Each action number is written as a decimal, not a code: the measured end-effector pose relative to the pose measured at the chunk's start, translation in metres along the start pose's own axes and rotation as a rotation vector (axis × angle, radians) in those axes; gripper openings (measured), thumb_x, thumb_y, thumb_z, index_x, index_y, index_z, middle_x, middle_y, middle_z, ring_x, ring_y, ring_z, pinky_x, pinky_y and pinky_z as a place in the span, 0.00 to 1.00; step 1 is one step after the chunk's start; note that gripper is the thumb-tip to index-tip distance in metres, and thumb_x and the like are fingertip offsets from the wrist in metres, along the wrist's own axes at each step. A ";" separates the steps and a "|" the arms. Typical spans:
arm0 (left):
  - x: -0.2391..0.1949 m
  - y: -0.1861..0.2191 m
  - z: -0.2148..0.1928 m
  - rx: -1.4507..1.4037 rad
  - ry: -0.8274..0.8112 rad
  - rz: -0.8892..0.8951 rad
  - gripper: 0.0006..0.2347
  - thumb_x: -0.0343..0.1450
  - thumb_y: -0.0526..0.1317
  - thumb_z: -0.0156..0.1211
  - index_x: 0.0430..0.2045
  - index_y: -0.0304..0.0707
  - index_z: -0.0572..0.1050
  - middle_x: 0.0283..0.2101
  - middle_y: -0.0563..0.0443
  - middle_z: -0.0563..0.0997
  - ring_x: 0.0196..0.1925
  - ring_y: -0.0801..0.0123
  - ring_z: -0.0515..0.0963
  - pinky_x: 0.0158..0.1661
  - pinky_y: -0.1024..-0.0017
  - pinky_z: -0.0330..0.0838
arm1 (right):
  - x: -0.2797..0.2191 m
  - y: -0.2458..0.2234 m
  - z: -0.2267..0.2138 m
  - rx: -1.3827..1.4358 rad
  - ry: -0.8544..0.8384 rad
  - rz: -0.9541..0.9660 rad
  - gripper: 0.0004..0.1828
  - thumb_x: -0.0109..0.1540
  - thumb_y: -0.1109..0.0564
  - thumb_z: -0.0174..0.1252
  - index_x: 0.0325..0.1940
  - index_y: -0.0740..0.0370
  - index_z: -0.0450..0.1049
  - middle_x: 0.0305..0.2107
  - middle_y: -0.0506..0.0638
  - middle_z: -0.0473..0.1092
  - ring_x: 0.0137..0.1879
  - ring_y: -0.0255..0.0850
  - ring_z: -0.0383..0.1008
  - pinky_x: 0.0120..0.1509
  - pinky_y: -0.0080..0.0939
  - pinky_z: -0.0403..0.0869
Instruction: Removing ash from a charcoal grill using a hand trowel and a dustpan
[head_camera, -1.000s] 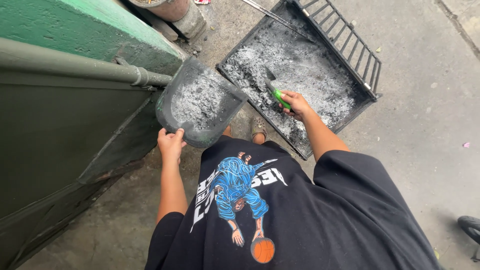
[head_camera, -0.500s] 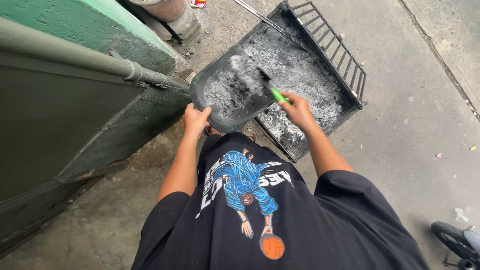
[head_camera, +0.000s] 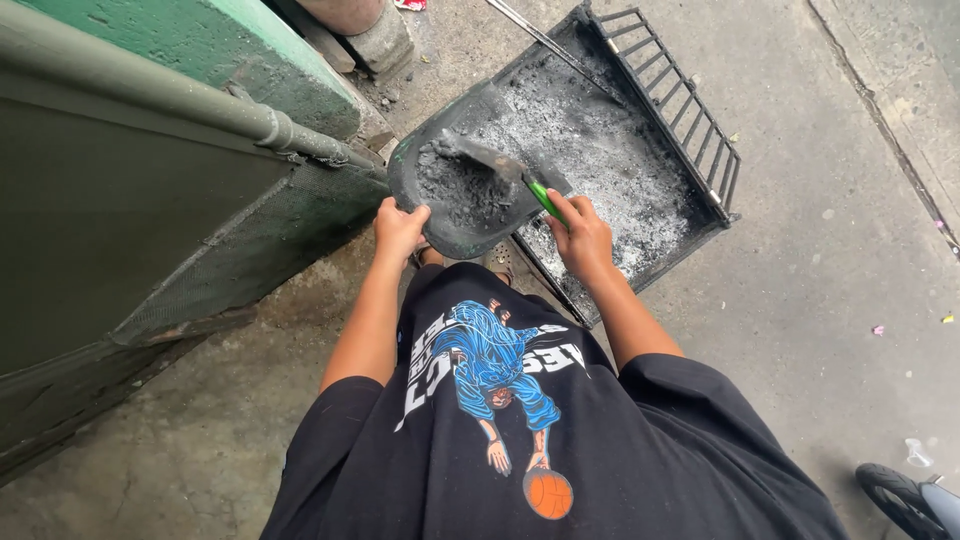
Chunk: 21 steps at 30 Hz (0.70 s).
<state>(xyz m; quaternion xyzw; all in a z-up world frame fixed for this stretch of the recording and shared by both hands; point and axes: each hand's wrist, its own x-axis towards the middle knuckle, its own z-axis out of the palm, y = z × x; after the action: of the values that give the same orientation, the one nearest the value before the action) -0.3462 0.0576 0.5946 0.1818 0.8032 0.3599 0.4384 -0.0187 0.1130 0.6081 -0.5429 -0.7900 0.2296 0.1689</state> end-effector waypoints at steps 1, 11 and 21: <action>0.001 0.000 0.000 -0.001 0.001 0.002 0.34 0.63 0.38 0.69 0.60 0.12 0.63 0.35 0.25 0.79 0.28 0.41 0.84 0.30 0.56 0.85 | 0.003 0.004 0.000 0.000 0.002 -0.002 0.22 0.67 0.46 0.59 0.67 0.34 0.71 0.44 0.44 0.69 0.44 0.54 0.78 0.47 0.55 0.78; 0.020 -0.034 -0.025 0.006 0.058 0.000 0.35 0.64 0.41 0.69 0.62 0.12 0.60 0.40 0.22 0.78 0.32 0.37 0.84 0.32 0.50 0.85 | -0.051 0.114 0.028 0.783 0.205 0.497 0.21 0.70 0.58 0.55 0.68 0.59 0.68 0.37 0.56 0.72 0.24 0.36 0.70 0.28 0.36 0.69; 0.007 -0.035 -0.092 -0.106 0.169 -0.019 0.34 0.69 0.38 0.68 0.65 0.13 0.56 0.44 0.19 0.75 0.44 0.30 0.83 0.41 0.44 0.84 | -0.132 0.135 0.048 0.755 0.035 0.762 0.21 0.69 0.59 0.53 0.67 0.64 0.66 0.29 0.61 0.71 0.17 0.43 0.72 0.17 0.40 0.66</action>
<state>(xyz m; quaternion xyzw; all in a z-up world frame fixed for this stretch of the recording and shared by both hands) -0.4263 -0.0007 0.5975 0.1198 0.8187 0.4120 0.3817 0.1082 0.0221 0.4923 -0.6964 -0.3966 0.5337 0.2701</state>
